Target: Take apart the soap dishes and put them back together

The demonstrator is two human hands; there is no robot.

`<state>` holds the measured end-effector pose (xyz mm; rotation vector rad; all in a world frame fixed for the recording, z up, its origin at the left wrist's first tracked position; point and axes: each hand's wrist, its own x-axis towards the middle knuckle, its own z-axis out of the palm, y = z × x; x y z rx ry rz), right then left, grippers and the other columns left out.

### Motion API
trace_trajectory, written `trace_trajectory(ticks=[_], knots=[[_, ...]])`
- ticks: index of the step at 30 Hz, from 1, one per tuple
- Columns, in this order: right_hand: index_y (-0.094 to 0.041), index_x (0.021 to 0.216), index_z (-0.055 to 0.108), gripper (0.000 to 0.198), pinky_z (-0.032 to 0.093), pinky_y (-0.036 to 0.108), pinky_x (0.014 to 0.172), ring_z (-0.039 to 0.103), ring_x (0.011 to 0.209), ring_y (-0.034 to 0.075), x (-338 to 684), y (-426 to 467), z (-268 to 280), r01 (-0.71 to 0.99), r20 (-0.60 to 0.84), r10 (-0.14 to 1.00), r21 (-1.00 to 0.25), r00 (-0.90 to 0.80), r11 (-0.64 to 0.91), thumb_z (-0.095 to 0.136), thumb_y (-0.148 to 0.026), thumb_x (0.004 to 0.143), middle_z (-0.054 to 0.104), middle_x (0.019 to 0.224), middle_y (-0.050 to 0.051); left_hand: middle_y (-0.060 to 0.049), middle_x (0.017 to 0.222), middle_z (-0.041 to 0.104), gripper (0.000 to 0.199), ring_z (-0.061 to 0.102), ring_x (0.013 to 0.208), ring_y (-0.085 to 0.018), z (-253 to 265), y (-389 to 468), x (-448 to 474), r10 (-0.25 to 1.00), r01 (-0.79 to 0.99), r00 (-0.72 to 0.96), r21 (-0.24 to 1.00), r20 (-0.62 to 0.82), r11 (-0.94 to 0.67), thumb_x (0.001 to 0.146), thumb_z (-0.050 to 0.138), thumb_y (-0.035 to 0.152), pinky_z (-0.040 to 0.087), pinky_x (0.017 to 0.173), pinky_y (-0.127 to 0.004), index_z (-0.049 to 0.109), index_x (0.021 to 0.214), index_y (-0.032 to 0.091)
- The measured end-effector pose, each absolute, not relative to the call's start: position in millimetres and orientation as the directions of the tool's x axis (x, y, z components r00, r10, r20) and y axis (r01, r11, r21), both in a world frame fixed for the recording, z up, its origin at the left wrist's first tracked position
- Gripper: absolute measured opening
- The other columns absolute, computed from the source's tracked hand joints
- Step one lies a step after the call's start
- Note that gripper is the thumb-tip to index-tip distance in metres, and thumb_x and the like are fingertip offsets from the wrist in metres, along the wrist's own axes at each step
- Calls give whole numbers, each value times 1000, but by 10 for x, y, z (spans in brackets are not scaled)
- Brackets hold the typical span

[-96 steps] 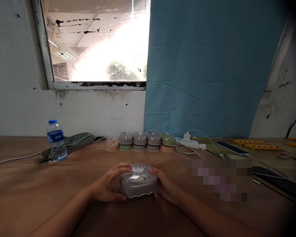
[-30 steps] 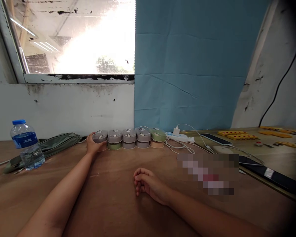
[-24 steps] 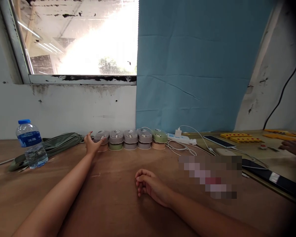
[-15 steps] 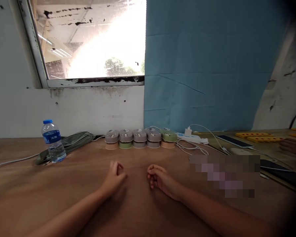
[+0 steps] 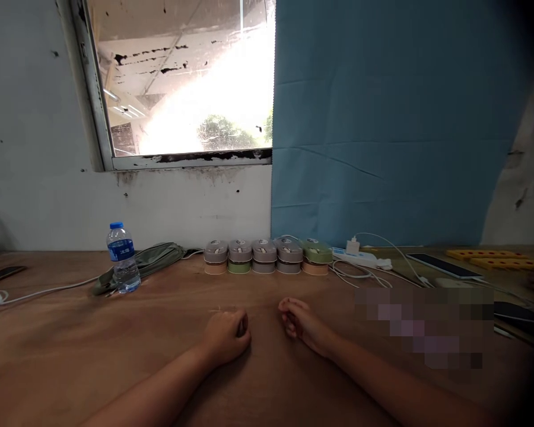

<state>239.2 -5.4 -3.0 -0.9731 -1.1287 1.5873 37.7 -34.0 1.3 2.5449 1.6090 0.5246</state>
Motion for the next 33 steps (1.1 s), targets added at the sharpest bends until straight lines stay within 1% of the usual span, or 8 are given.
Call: trace_trajectory(ticks=[3, 8, 16, 23, 28, 33], knots=[[-17, 60, 46, 11, 24, 17, 33, 35, 32, 3, 2404, -78, -27, -258, -74, 966, -956, -247, -139, 56, -23, 61, 46, 45, -8, 0, 72, 63, 8, 55, 66, -16, 15, -307, 338, 904, 877, 359, 247, 232, -412, 74, 46, 27, 29, 56, -25, 52, 76, 22], [-17, 59, 48, 10, 27, 18, 34, 36, 34, 4, 2436, -93, -24, -301, -69, 978, -945, -196, -127, 57, -21, 60, 45, 44, -8, -1, 72, 62, 8, 54, 67, -17, 36, -263, 240, 921, 883, 333, 275, 203, -380, 73, 47, 25, 28, 53, -24, 53, 74, 21], [-17, 59, 47, 9, 29, 17, 34, 39, 37, 5, 2498, -58, -31, -367, -88, 992, -923, -92, -116, 56, -16, 62, 45, 45, -7, -1, 69, 59, 11, 50, 62, -14, 45, -204, 44, 912, 848, 376, 337, 161, -409, 73, 44, 26, 28, 51, -22, 53, 73, 19], [-16, 58, 49, 10, 29, 18, 36, 38, 36, 6, 2533, -36, -20, -434, -145, 986, -885, -82, -166, 51, -16, 68, 45, 46, -5, -1, 67, 58, 12, 49, 61, -13, 68, -121, -78, 924, 852, 351, 356, 154, -383, 73, 43, 26, 28, 51, -21, 52, 71, 18], [-16, 58, 50, 15, 31, 18, 37, 38, 36, 5, 2563, -12, -8, -491, -187, 979, -847, -84, -204, 45, -16, 72, 43, 46, -4, 0, 68, 58, 13, 49, 61, -13, 83, -124, -78, 926, 853, 350, 359, 143, -378, 74, 43, 27, 28, 51, -22, 53, 72, 18], [-17, 57, 49, 15, 32, 19, 37, 37, 36, 6, 2573, -1, -25, -513, -202, 977, -832, -75, -211, 46, -15, 71, 42, 47, -4, -1, 67, 58, 14, 50, 61, -13, 105, -141, -64, 929, 853, 345, 368, 135, -371, 74, 43, 28, 30, 52, -22, 53, 71, 18]])
